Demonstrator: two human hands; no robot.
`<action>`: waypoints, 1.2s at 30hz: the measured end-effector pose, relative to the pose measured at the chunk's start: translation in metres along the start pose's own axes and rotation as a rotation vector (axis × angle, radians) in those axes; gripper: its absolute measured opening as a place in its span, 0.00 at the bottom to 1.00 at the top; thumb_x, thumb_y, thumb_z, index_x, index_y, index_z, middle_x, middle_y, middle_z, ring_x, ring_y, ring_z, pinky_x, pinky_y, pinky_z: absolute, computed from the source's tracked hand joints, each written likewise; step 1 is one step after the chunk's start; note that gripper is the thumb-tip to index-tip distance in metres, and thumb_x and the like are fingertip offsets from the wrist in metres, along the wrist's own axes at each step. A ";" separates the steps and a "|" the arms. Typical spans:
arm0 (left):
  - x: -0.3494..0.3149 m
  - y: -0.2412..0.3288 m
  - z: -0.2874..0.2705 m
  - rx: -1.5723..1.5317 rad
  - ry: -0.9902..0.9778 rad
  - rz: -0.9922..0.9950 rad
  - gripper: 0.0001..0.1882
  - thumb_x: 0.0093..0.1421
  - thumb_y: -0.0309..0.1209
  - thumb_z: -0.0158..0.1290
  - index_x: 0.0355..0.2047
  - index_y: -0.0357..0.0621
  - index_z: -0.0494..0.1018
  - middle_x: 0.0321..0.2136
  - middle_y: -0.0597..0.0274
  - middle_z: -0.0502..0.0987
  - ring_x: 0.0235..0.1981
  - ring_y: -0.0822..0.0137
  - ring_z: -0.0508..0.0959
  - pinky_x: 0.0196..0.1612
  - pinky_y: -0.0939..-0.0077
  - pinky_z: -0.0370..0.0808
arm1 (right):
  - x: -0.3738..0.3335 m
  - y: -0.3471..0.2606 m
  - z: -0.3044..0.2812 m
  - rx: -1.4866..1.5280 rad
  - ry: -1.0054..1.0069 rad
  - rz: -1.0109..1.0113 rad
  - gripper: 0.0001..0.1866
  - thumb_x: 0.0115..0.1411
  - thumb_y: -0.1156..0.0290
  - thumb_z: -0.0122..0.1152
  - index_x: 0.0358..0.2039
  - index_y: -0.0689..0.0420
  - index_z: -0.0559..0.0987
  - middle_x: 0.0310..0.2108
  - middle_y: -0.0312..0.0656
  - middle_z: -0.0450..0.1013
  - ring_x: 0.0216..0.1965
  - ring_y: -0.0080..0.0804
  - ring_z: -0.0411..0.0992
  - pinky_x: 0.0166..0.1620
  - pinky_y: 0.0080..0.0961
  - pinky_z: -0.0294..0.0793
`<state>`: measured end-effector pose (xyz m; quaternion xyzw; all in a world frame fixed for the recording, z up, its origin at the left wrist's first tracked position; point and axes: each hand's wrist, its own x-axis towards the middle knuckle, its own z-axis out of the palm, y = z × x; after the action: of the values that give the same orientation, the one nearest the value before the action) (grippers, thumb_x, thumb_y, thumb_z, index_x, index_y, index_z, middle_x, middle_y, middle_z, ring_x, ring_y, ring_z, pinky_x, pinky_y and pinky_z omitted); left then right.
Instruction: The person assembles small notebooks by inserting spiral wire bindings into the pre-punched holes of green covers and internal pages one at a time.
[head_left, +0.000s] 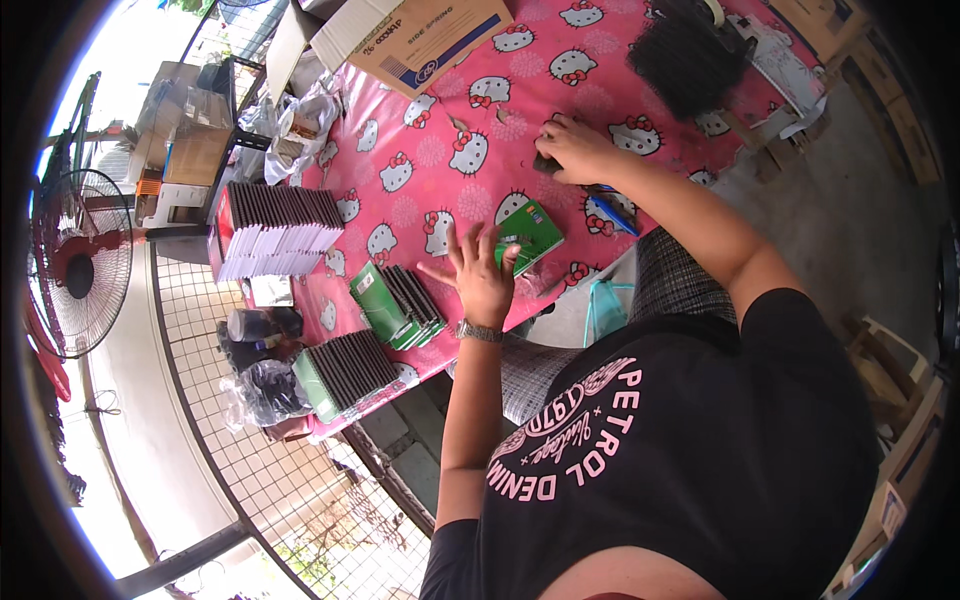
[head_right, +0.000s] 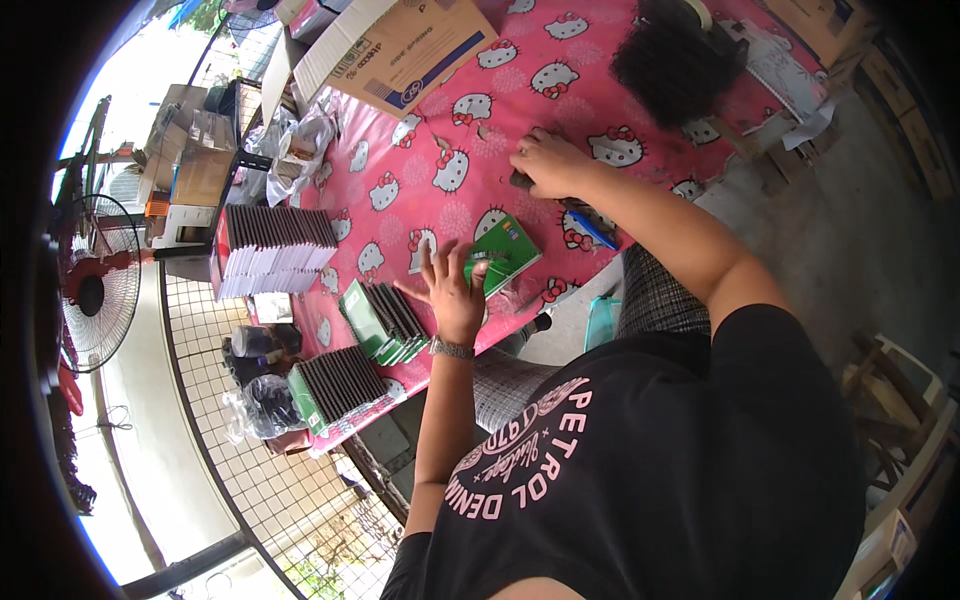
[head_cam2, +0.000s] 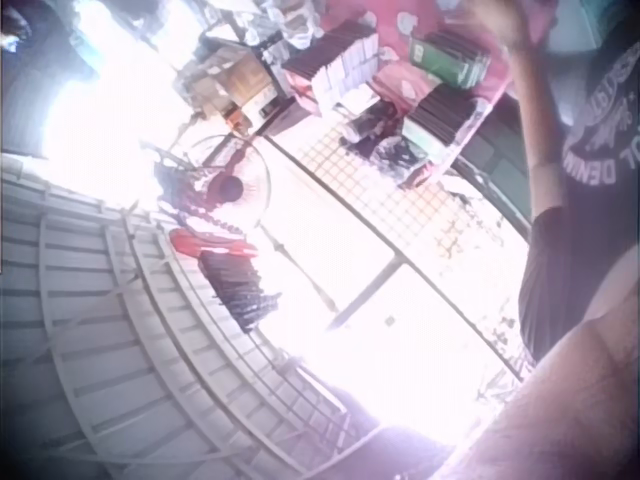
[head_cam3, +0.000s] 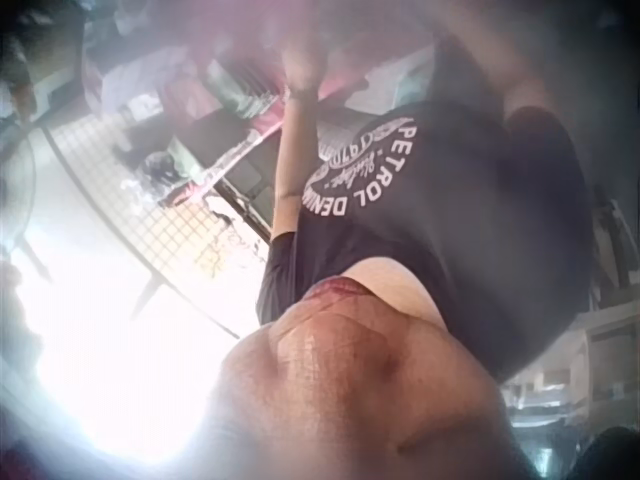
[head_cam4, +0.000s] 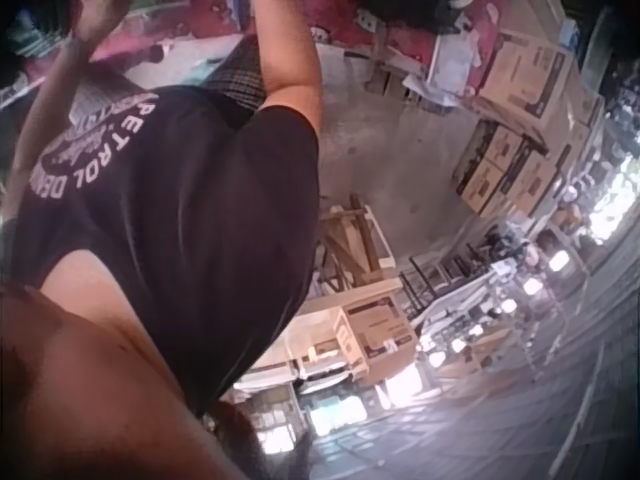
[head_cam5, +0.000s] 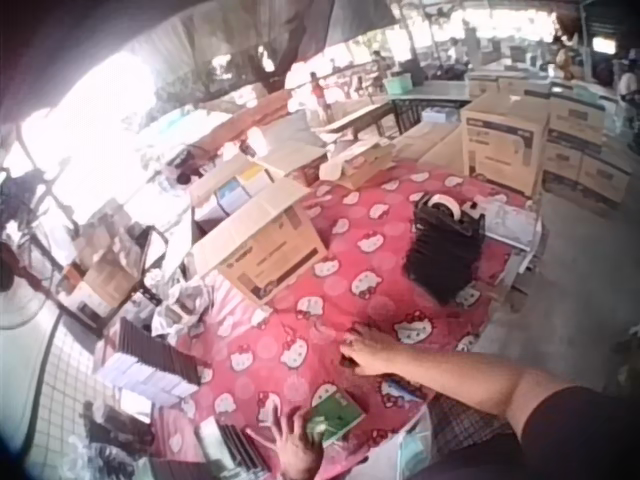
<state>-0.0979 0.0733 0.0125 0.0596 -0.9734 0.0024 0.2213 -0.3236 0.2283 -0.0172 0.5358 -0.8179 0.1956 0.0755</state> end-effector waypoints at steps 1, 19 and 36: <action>-0.002 -0.001 0.001 -0.023 -0.019 -0.050 0.16 0.60 0.38 0.58 0.46 0.49 0.72 0.43 0.59 0.74 0.50 0.53 0.71 0.65 0.38 0.49 | 0.004 0.003 -0.004 0.153 -0.107 0.000 0.18 0.55 0.58 0.66 0.42 0.55 0.80 0.40 0.48 0.78 0.43 0.43 0.75 0.49 0.34 0.72; -0.012 -0.036 0.003 -0.416 0.003 -0.152 0.18 0.50 0.31 0.66 0.39 0.44 0.73 0.40 0.56 0.74 0.44 0.52 0.72 0.50 0.58 0.68 | 0.022 -0.052 -0.028 1.126 -0.657 0.078 0.23 0.51 0.70 0.67 0.49 0.60 0.79 0.49 0.40 0.74 0.52 0.30 0.71 0.58 0.29 0.66; -0.009 -0.049 0.006 -0.613 -0.082 -0.248 0.18 0.50 0.28 0.65 0.40 0.41 0.72 0.36 0.56 0.74 0.37 0.56 0.76 0.39 0.65 0.74 | 0.046 -0.068 -0.020 1.607 -0.736 0.127 0.23 0.52 0.66 0.68 0.48 0.60 0.80 0.43 0.39 0.77 0.47 0.26 0.73 0.52 0.24 0.69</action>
<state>-0.0868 0.0258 0.0020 0.1084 -0.9222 -0.3199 0.1883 -0.2829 0.1739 0.0329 0.4095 -0.4340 0.5299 -0.6026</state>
